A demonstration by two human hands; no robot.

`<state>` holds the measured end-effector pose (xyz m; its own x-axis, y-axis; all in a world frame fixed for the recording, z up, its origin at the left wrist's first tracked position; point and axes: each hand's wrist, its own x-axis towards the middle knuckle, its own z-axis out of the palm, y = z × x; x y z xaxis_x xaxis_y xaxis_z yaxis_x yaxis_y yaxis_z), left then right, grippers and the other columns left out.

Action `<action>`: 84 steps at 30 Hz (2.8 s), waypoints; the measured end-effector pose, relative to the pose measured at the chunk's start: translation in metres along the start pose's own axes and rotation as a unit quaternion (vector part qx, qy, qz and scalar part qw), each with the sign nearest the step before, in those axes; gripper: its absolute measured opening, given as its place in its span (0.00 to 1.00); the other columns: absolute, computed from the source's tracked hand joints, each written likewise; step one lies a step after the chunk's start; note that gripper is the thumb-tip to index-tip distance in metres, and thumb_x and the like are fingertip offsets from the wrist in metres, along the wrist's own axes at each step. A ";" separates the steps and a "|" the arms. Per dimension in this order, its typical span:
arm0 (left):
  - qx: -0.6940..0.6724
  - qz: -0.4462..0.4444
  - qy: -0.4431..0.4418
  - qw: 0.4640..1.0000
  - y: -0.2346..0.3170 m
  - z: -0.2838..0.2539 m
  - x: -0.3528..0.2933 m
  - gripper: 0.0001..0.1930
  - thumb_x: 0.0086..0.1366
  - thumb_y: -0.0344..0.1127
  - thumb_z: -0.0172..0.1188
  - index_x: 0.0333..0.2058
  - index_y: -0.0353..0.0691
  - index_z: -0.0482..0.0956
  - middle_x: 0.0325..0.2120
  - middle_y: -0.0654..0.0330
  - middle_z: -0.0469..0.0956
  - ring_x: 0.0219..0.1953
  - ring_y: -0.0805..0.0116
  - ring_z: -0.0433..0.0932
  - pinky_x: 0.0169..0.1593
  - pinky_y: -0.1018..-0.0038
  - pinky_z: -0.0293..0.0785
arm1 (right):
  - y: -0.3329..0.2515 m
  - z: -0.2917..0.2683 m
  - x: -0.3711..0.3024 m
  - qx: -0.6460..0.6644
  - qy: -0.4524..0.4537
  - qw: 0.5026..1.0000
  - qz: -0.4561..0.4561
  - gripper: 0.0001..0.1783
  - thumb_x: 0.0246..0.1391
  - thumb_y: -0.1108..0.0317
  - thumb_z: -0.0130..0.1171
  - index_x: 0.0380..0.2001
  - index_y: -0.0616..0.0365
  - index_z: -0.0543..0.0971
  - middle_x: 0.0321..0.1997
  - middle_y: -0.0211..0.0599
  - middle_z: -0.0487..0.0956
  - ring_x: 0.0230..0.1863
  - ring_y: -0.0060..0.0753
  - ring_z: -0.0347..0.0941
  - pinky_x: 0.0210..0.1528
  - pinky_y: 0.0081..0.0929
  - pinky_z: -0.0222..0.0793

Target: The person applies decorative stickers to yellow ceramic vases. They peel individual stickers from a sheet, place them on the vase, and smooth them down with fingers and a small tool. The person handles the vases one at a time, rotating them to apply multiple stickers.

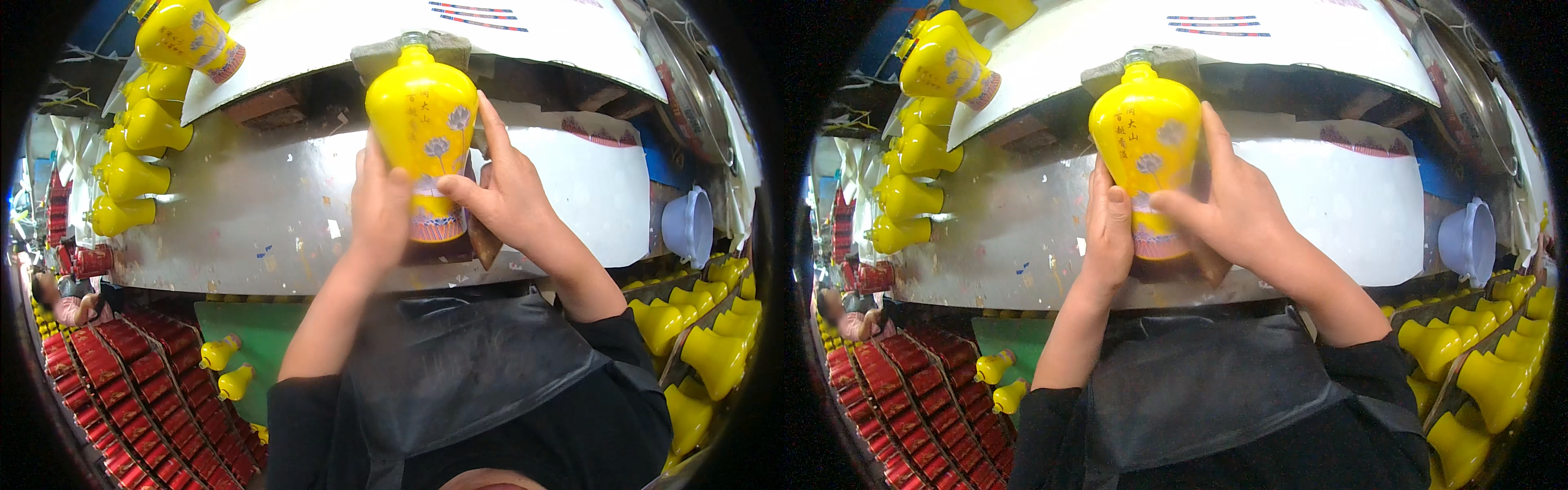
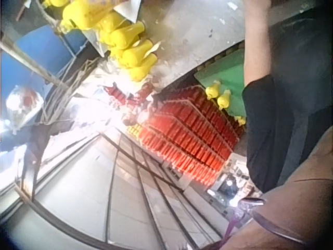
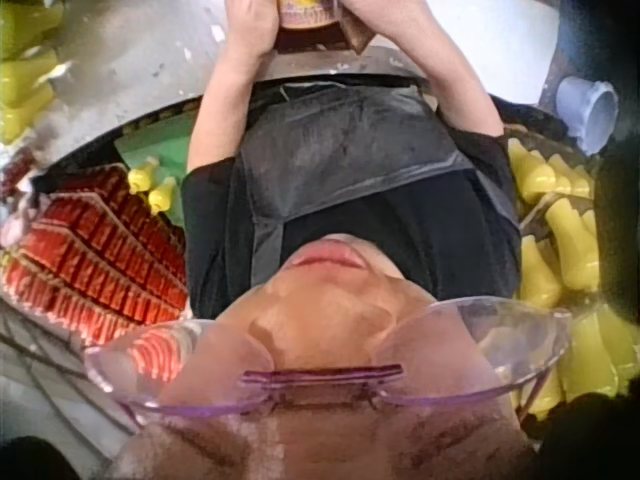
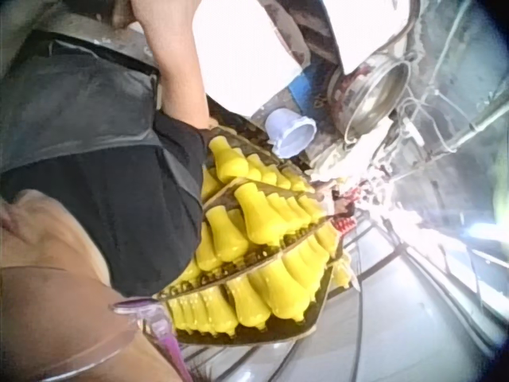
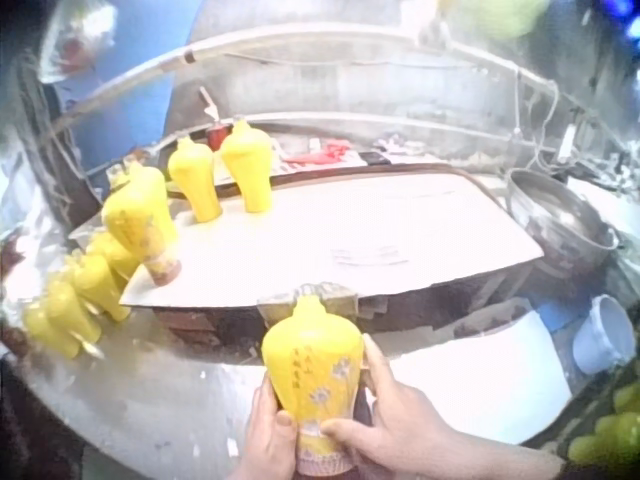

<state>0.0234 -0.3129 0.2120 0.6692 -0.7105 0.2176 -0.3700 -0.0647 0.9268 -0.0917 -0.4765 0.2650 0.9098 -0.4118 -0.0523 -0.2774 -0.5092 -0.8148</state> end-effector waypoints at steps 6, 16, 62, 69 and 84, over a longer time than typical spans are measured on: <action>0.021 0.022 -0.004 1.000 0.002 0.002 0.002 0.38 0.78 0.57 0.38 0.73 0.30 0.51 0.62 0.39 0.66 0.61 0.44 0.65 0.68 0.55 0.58 | 0.010 0.008 0.005 -0.002 0.017 1.000 -0.025 0.61 0.54 0.44 0.67 0.75 0.70 0.46 0.40 0.60 0.80 0.36 0.48 0.81 0.39 0.34 0.77; -0.121 -0.036 0.004 0.992 0.002 0.000 0.005 0.41 0.74 0.55 0.50 0.73 0.32 0.51 0.66 0.40 0.62 0.66 0.44 0.64 0.70 0.56 0.58 | 0.007 0.004 0.003 0.000 0.010 1.000 -0.019 0.60 0.54 0.45 0.67 0.75 0.70 0.47 0.39 0.60 0.80 0.38 0.50 0.80 0.41 0.35 0.76; -0.261 -0.069 0.075 0.960 0.025 0.007 0.048 0.30 0.81 0.50 0.43 0.69 0.34 0.56 0.64 0.48 0.64 0.64 0.61 0.67 0.67 0.65 0.64 | -0.005 -0.022 0.048 0.070 0.069 0.990 -0.098 0.32 0.59 0.52 0.64 0.62 0.59 0.74 0.54 0.52 0.82 0.50 0.45 0.81 0.53 0.38 0.76; -0.142 -0.087 0.017 0.986 0.030 0.010 0.010 0.47 0.78 0.50 0.49 0.76 0.33 0.27 0.73 0.40 0.50 0.74 0.51 0.56 0.73 0.62 0.55 | 0.013 -0.012 0.031 0.152 0.039 0.987 -0.044 0.44 0.58 0.54 0.67 0.74 0.52 0.64 0.66 0.57 0.75 0.51 0.40 0.79 0.56 0.35 0.74; -0.251 -0.111 -0.004 0.962 0.022 0.014 0.005 0.48 0.76 0.40 0.57 0.77 0.46 0.27 0.69 0.52 0.59 0.68 0.58 0.66 0.69 0.62 0.66 | 0.036 0.004 0.012 0.140 -0.022 0.989 -0.036 0.55 0.58 0.56 0.69 0.80 0.45 0.46 0.48 0.44 0.80 0.29 0.19 0.75 0.33 0.21 0.73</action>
<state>0.0095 -0.3281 0.2287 0.6901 -0.7237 -0.0034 0.1405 0.1293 0.9816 -0.0895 -0.4966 0.2328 0.9382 -0.3459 -0.0077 -0.1201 -0.3047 -0.9448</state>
